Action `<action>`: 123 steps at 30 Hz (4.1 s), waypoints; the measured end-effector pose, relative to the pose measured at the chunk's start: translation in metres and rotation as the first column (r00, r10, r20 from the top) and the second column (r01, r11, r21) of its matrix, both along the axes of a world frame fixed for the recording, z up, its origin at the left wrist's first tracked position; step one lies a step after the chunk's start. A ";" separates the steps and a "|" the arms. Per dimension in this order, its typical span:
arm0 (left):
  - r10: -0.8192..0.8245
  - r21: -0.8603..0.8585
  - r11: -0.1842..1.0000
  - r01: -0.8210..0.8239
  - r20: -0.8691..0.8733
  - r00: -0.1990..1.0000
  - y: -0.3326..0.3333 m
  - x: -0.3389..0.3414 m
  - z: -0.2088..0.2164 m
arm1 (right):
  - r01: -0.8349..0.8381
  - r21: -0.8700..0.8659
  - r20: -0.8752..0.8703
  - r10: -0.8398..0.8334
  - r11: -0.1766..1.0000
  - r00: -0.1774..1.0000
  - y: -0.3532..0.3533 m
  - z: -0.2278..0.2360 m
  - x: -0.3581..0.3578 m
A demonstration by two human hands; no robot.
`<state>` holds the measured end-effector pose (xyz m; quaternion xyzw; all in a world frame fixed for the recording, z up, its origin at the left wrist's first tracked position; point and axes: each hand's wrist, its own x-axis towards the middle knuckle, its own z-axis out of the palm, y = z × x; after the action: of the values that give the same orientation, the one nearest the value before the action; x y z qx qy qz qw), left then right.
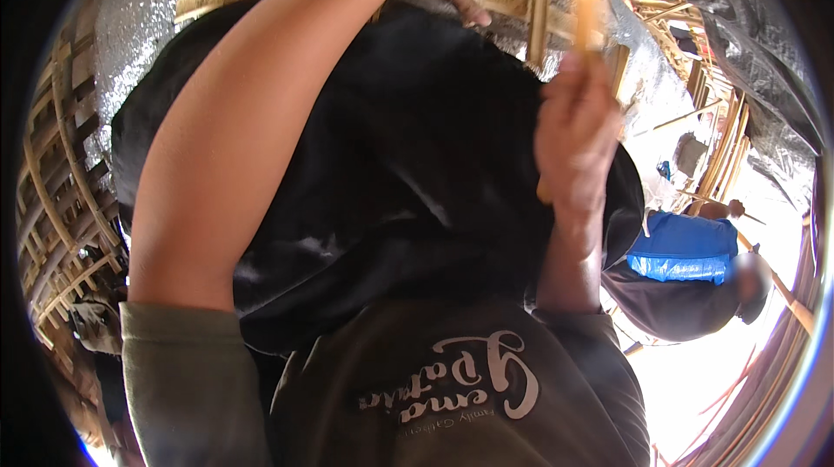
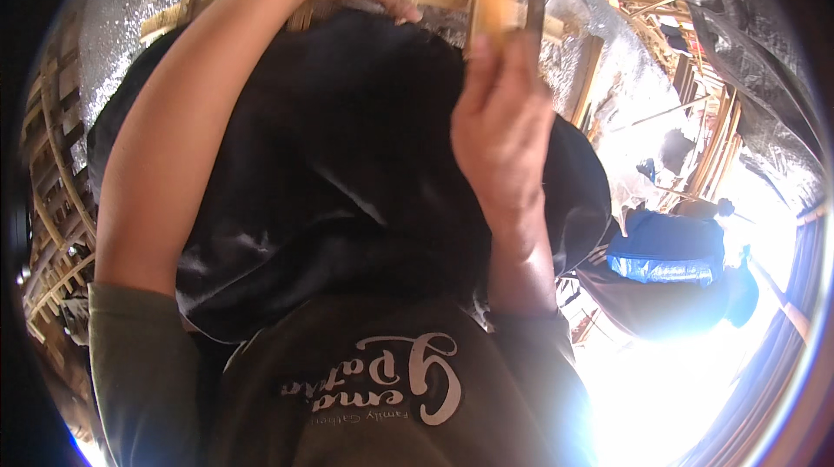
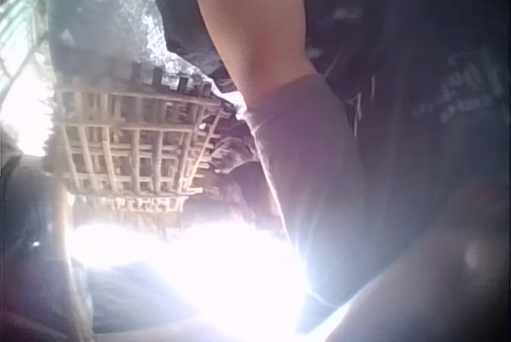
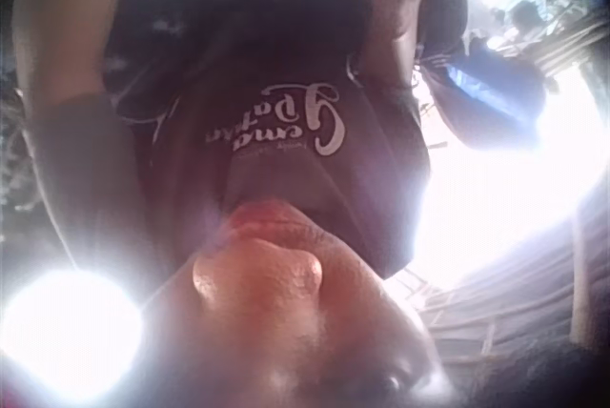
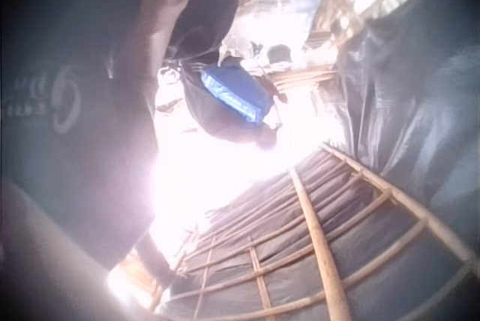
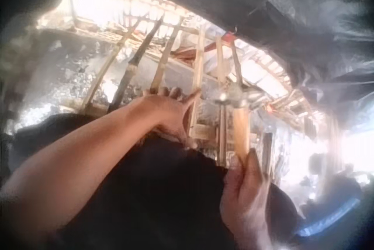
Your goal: The person uses a hammer to drive nails into wooden slats on a roof structure. They repeatedly position nails and strike them to secure the slats to the frame.
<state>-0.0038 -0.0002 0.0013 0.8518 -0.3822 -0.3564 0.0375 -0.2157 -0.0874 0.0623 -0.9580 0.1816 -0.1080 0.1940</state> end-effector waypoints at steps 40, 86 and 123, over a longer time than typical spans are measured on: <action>0.001 0.000 1.000 -0.001 0.011 1.000 0.002 0.001 0.009 | -0.133 -0.002 -0.221 0.129 0.991 0.967 0.000 -0.002 0.000; -0.020 0.021 1.000 0.019 0.019 1.000 0.003 -0.008 0.017 | 0.010 0.091 -0.284 0.017 0.996 0.959 -0.019 -0.031 0.001; 0.551 -0.529 0.815 -0.236 0.584 0.596 0.044 -0.035 -0.025 | 0.101 0.163 -0.140 -0.078 0.981 0.987 -0.014 -0.050 -0.010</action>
<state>-0.0387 0.0433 -0.0236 0.9583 -0.2267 0.1071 0.1375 -0.2261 -0.1013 0.0125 -0.9339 0.2457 -0.0365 0.2572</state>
